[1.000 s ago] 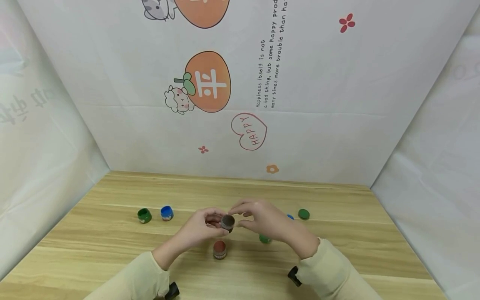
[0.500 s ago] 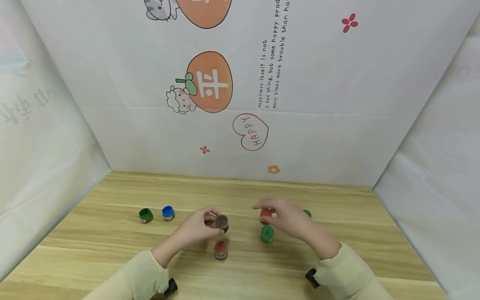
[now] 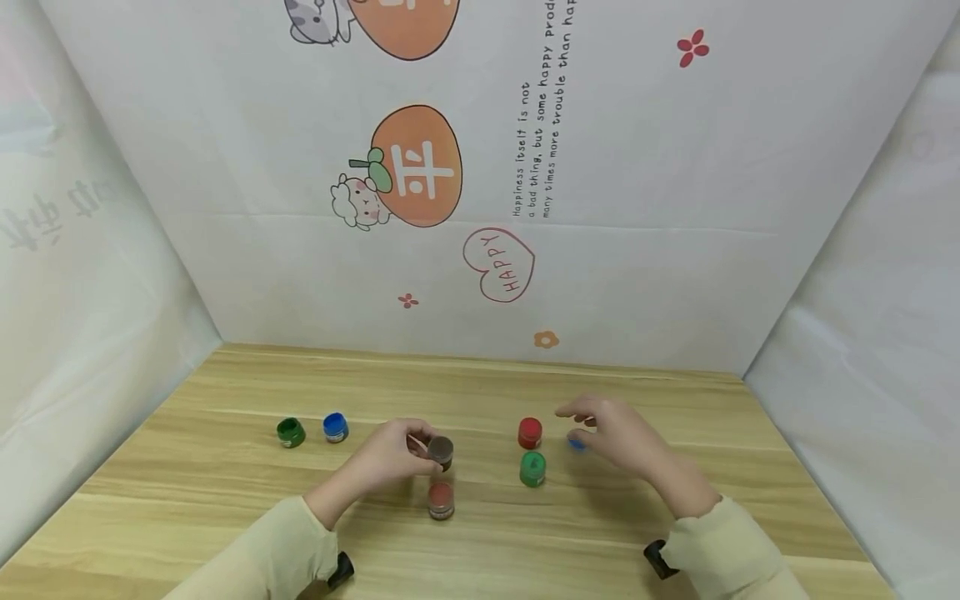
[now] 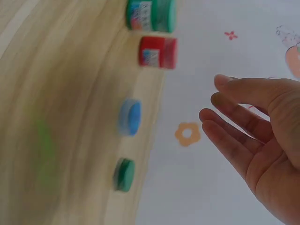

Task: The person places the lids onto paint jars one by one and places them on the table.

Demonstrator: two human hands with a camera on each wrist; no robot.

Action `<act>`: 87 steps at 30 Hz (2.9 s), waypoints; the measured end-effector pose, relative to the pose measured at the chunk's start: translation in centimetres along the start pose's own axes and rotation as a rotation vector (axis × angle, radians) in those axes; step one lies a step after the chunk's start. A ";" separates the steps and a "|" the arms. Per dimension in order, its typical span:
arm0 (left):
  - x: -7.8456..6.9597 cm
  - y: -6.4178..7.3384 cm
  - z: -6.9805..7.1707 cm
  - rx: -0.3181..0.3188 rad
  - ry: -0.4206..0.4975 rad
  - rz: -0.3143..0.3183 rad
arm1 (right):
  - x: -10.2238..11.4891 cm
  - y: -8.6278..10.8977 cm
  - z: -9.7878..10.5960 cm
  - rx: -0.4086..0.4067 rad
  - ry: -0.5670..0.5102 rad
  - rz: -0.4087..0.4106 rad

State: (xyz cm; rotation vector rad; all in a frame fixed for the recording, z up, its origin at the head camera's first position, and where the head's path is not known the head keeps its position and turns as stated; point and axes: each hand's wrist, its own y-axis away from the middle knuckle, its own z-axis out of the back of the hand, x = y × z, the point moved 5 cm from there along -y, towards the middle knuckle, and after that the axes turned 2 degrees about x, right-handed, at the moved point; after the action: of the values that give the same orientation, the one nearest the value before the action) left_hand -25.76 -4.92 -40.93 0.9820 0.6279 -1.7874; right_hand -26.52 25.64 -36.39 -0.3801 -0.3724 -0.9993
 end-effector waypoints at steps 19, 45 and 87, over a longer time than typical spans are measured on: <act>1.3 -1.0 -0.5 0.027 -0.109 0.016 | -4.1 -0.2 -1.6 0.071 0.079 -0.072; 1.0 -1.1 -1.2 0.109 -0.221 0.037 | -4.4 -1.0 -3.1 0.120 0.025 -0.139; 3.2 1.9 10.0 -0.192 -0.403 0.164 | -4.2 -1.1 -3.2 0.121 0.040 -0.120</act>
State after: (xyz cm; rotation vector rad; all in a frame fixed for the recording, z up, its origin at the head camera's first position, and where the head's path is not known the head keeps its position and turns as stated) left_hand -28.11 -14.95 -38.23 0.5068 0.4393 -1.6786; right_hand -29.12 26.69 -40.95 -0.2300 -0.4207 -1.0942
